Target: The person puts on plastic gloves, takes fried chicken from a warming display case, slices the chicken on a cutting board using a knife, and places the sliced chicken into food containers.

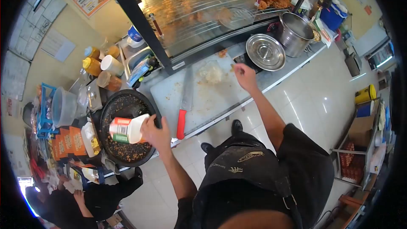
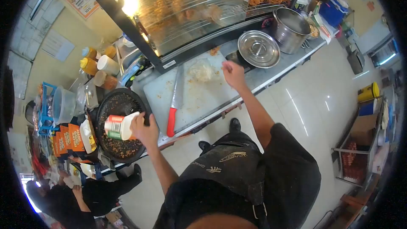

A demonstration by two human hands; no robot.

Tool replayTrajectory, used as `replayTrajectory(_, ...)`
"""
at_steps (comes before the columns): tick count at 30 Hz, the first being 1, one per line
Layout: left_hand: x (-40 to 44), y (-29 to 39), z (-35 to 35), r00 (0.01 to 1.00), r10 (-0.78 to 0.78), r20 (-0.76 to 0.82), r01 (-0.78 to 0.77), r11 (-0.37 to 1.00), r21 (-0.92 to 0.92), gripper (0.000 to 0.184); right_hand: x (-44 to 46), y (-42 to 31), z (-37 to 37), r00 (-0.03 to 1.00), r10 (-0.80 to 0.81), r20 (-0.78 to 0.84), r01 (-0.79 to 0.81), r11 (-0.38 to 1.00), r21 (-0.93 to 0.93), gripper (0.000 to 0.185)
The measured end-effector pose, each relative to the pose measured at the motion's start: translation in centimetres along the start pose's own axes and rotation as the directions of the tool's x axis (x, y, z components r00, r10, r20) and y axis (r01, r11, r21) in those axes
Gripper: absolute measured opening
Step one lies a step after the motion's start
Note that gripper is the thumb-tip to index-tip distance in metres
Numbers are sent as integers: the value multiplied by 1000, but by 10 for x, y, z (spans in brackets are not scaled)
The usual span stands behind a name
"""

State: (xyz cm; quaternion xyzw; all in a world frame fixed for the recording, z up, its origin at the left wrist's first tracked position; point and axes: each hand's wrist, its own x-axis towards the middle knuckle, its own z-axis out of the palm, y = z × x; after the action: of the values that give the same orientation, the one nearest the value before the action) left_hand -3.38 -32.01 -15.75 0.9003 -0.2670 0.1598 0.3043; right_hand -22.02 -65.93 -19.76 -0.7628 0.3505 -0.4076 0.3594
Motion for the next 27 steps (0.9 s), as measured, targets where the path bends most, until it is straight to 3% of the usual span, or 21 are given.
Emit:
replayTrajectory(1,12,29,0,993,110,-37,-109,993,43,34,24,7,-2,992,-59,111,67,995,-68,22)
replayTrajectory(2,20,31,11,999,-30,31,28,998,61,35,39,13,-3,969,-106,224,137,983,-123,29)
replayTrajectory(5,31,7,27,990,-138,25,123,942,312,34,67,18,9,827,-280,487,405,898,-171,37)
replayTrajectory(8,25,2,18,972,-237,-5,233,951,205,28,86,24,23,526,-458,717,726,681,-98,36)
replayTrajectory(9,18,11,12,953,-301,14,293,938,186,24,89,37,27,442,-444,779,766,639,-71,32)
replayTrajectory(11,-20,-12,34,958,-287,-10,286,950,126,19,102,58,37,272,-414,868,837,547,-2,26)
replayTrajectory(12,-27,-18,43,962,-271,-28,272,957,96,17,109,60,33,278,-494,824,840,541,41,18)
replayTrajectory(15,-48,56,59,920,-284,-271,270,959,-86,16,108,61,24,603,-546,582,592,795,132,14)
replayTrajectory(17,-55,135,69,852,-510,117,506,746,-434,16,97,43,10,703,-527,478,520,839,161,13)
replayTrajectory(18,-49,196,66,858,-415,302,509,612,-605,18,93,30,2,744,-517,423,490,853,181,14)
replayTrajectory(19,-51,220,84,862,-237,449,496,577,-649,16,91,17,-6,733,-561,385,516,827,223,14)
replayTrajectory(21,-37,277,120,880,-282,382,459,299,-836,19,82,-6,-21,732,-615,294,542,786,297,14)
replayTrajectory(23,-24,267,145,873,-312,376,460,265,-847,23,76,-15,-28,646,-717,261,625,694,358,14)
replayTrajectory(25,-12,252,152,870,-306,386,435,107,-894,25,77,-21,-36,541,-796,270,684,604,409,15)
replayTrajectory(27,0,259,147,870,-287,400,390,-95,-916,28,74,-25,-44,524,-804,282,714,595,369,18)
